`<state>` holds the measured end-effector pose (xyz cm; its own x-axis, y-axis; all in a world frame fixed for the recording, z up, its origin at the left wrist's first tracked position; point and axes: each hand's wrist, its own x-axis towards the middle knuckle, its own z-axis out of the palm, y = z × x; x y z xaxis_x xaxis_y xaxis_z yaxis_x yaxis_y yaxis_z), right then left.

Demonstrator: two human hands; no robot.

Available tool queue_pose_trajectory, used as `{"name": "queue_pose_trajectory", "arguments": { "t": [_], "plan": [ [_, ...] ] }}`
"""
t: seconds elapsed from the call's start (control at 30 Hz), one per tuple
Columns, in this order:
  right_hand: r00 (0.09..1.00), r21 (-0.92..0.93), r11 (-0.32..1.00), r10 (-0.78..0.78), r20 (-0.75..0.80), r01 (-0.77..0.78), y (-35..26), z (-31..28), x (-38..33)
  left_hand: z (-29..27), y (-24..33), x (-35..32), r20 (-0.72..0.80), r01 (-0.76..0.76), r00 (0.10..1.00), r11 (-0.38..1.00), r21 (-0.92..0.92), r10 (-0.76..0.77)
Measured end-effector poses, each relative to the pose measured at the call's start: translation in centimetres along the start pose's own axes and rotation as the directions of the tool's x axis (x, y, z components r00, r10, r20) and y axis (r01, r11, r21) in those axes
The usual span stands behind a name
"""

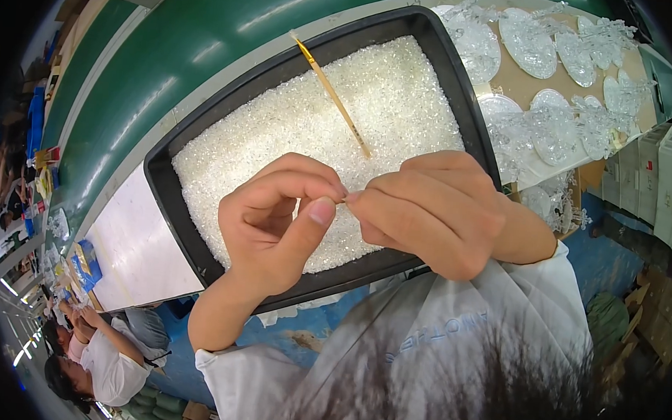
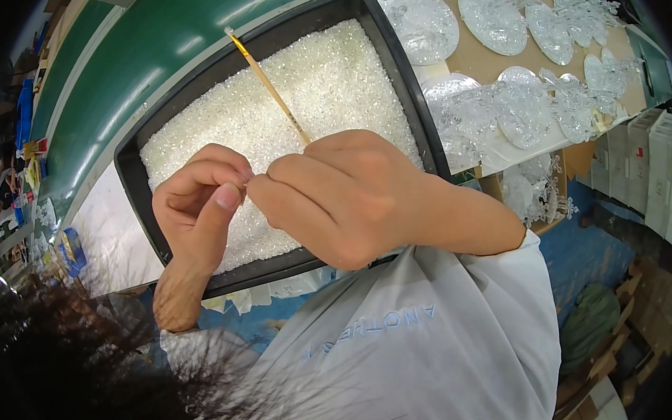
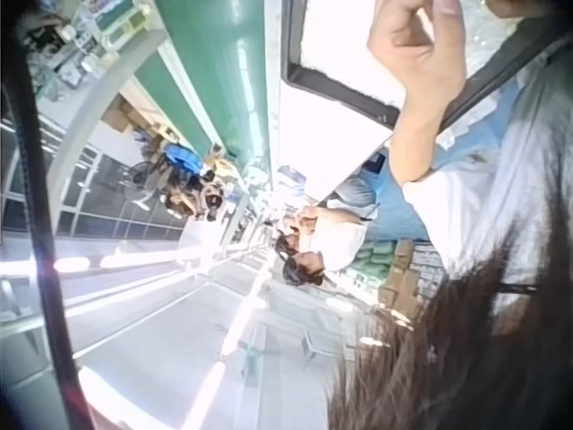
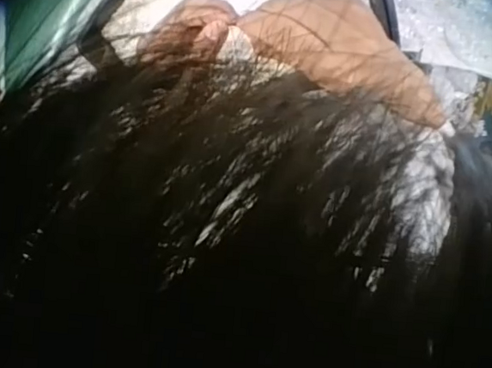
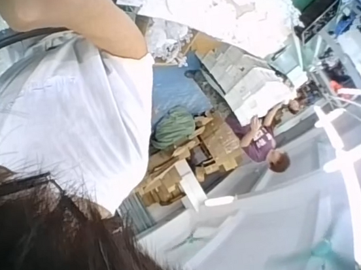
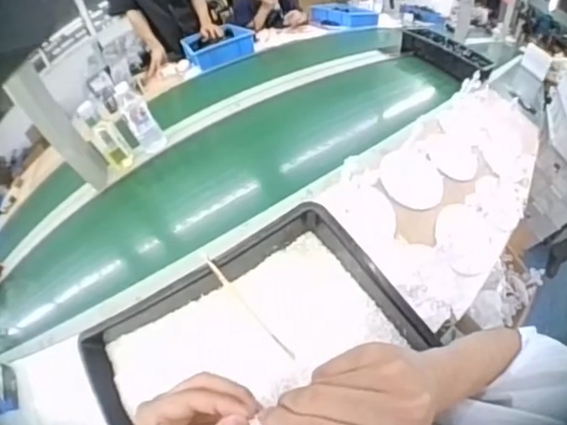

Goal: Sorting small components from a tray and assembling them into decorative snowflake-shaped lights at an industrial workbench.

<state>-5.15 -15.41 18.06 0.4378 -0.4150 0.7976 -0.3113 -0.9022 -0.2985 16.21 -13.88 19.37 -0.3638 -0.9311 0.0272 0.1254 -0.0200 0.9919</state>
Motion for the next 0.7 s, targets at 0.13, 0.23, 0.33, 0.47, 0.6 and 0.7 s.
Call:
{"name": "queue_pose_trajectory", "arguments": {
  "t": [0.13,0.23,0.33,0.47,0.6,0.7],
  "plan": [
    [1.000,0.017,1.000,-0.006,0.007,0.006,0.04,-0.03,0.01,0.10,-0.17,0.05,-0.001,-0.034,0.999,0.999,0.015,0.034],
    [1.000,0.001,1.000,-0.001,0.019,0.001,0.00,-0.10,0.02,0.21,0.08,-0.02,-0.012,0.000,1.000,1.000,0.030,0.001],
    [0.999,-0.009,1.000,-0.030,0.017,0.030,0.12,-0.12,-0.04,0.05,0.07,-0.09,-0.002,0.007,1.000,0.998,0.067,-0.007],
    [0.999,-0.032,0.999,-0.017,0.028,0.018,-0.10,-0.27,0.23,0.20,0.03,-0.07,-0.003,0.001,1.000,0.999,0.046,-0.001],
    [1.000,-0.026,1.000,-0.013,0.018,0.014,-0.06,-0.29,0.24,0.18,0.06,-0.06,0.006,0.035,0.999,0.999,0.008,-0.035],
    [0.999,-0.030,0.999,-0.027,0.018,0.028,0.05,-0.20,-0.01,0.23,0.23,-0.06,0.005,0.077,0.997,0.997,-0.027,-0.077]
  ]
}}
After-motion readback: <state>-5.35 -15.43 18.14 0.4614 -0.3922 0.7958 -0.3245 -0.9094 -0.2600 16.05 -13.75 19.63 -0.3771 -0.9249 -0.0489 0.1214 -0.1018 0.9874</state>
